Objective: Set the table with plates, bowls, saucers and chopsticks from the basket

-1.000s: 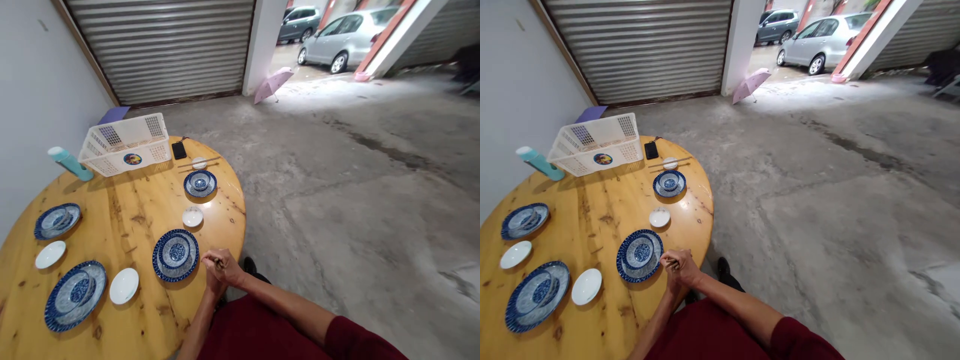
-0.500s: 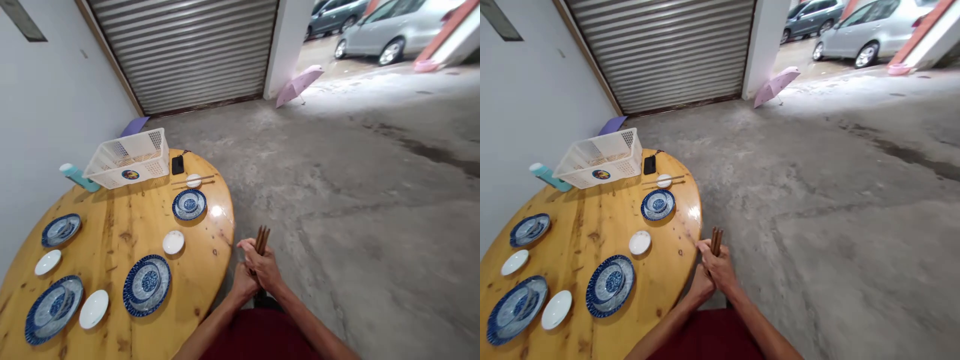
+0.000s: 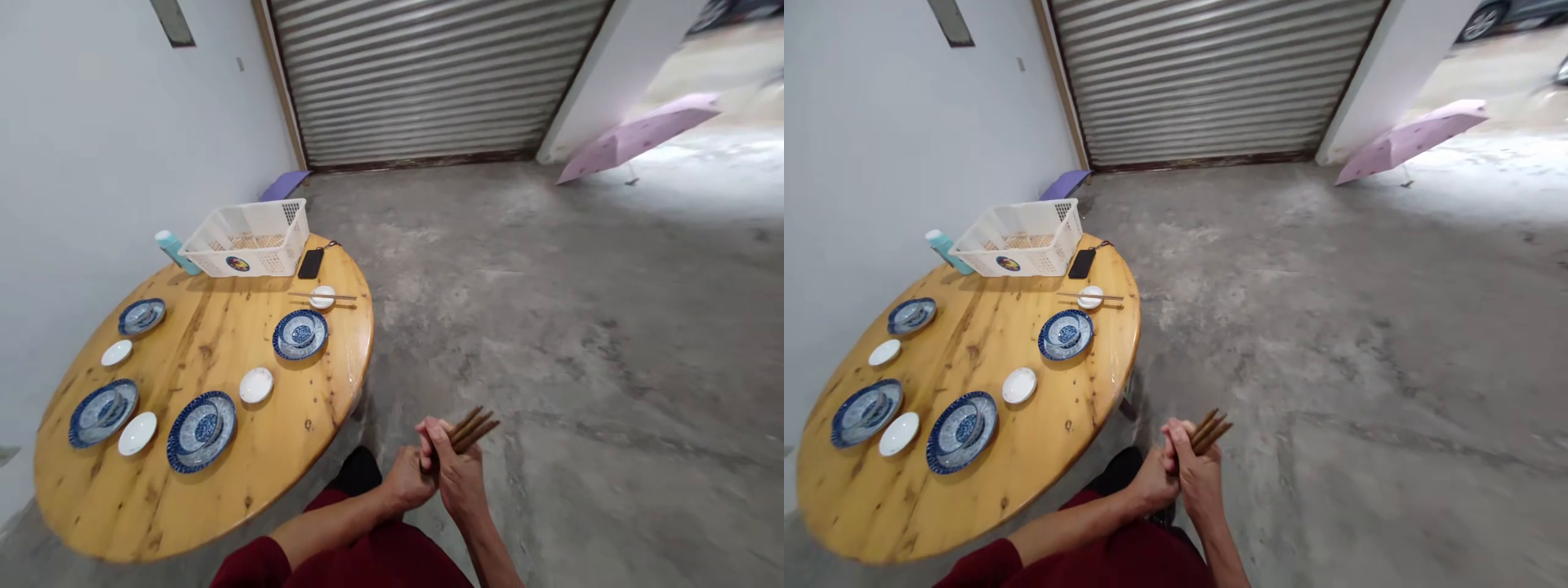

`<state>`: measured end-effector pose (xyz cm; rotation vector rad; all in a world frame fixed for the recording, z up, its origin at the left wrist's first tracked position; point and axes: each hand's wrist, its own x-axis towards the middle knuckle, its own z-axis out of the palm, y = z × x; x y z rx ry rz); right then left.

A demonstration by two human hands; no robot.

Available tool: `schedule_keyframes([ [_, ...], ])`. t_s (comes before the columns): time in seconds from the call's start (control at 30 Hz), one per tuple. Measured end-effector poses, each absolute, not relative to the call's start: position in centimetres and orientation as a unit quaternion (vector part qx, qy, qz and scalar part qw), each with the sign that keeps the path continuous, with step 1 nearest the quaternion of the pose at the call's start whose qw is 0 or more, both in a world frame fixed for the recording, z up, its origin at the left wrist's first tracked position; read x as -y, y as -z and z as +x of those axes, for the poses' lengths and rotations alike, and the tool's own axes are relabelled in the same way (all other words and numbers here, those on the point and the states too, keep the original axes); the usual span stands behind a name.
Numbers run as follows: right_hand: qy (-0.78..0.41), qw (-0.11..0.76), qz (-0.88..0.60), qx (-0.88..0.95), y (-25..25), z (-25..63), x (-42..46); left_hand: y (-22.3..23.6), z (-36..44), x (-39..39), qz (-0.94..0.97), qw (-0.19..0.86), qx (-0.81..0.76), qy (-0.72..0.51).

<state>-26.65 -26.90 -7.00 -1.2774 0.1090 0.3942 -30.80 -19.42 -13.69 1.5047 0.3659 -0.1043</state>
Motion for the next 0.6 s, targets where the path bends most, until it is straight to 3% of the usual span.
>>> schedule_keyframes([
  [0.3,-0.188,0.683,-0.692,0.144,8.8,-15.5,27.1,11.8,-22.6,15.5,0.673,0.685,-0.278,-0.028],
  [0.6,-0.166,0.497,-0.776,0.353,11.6,-3.0,19.7,9.8,-15.7,8.4,0.521,0.715,-0.446,-0.133],
])
